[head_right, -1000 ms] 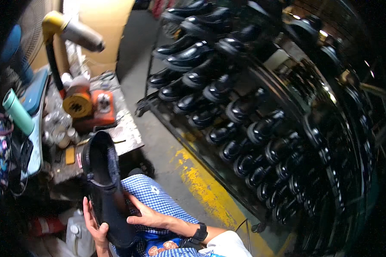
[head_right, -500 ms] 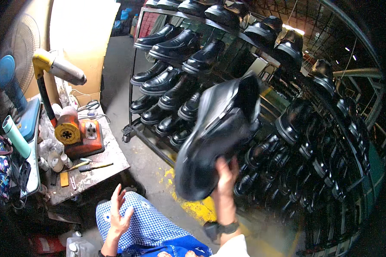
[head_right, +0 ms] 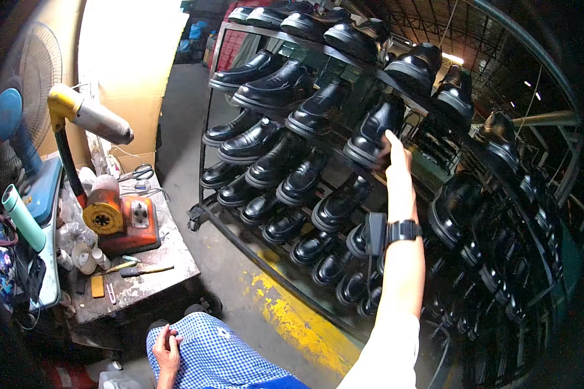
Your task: Clean and inspect black leather shoes from a rack, using a brush and a cleaning solution.
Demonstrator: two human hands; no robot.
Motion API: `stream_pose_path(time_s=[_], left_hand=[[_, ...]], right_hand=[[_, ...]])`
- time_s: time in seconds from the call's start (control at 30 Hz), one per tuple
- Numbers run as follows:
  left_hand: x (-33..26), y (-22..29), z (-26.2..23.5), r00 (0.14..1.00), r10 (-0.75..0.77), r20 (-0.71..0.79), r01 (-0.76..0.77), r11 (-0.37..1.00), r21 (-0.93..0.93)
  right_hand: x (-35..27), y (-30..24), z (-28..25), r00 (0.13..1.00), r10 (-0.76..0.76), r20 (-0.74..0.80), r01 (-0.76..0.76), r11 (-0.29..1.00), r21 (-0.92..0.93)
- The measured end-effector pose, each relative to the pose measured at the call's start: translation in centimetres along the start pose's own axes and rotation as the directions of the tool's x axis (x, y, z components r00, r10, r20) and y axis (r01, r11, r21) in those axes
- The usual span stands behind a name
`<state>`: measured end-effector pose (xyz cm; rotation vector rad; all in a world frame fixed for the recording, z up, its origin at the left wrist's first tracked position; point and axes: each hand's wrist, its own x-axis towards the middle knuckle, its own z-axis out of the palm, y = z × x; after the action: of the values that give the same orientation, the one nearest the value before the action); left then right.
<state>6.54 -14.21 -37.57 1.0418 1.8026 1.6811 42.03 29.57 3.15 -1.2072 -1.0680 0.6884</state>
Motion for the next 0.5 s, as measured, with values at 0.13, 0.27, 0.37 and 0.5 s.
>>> stream_pose_path(time_s=[0.13,0.27,0.37,0.5], left_hand=[[0.5,-0.2,1.2,0.999,0.014,0.032,-0.014,1.000,-0.015],[0.6,1.0,0.7,1.000,0.031,-0.005,-0.031,0.998,0.061],[0.9,1.3,0.8,0.999,0.048,0.018,-0.049,0.996,0.072],[1.4,2.0,1.1,0.993,0.116,0.035,-0.119,0.988,0.095]], right_hand=[[4.7,1.3,-0.4,0.766,-0.630,-0.128,0.095,0.307,-0.947],[-7.0,-0.8,5.9,0.731,-0.662,0.164,0.640,0.582,-0.501],[-10.8,0.5,10.1,0.932,-0.189,0.310,0.253,0.951,-0.178],[-7.5,1.6,12.9,0.956,0.173,0.237,-0.175,0.984,-0.013]])
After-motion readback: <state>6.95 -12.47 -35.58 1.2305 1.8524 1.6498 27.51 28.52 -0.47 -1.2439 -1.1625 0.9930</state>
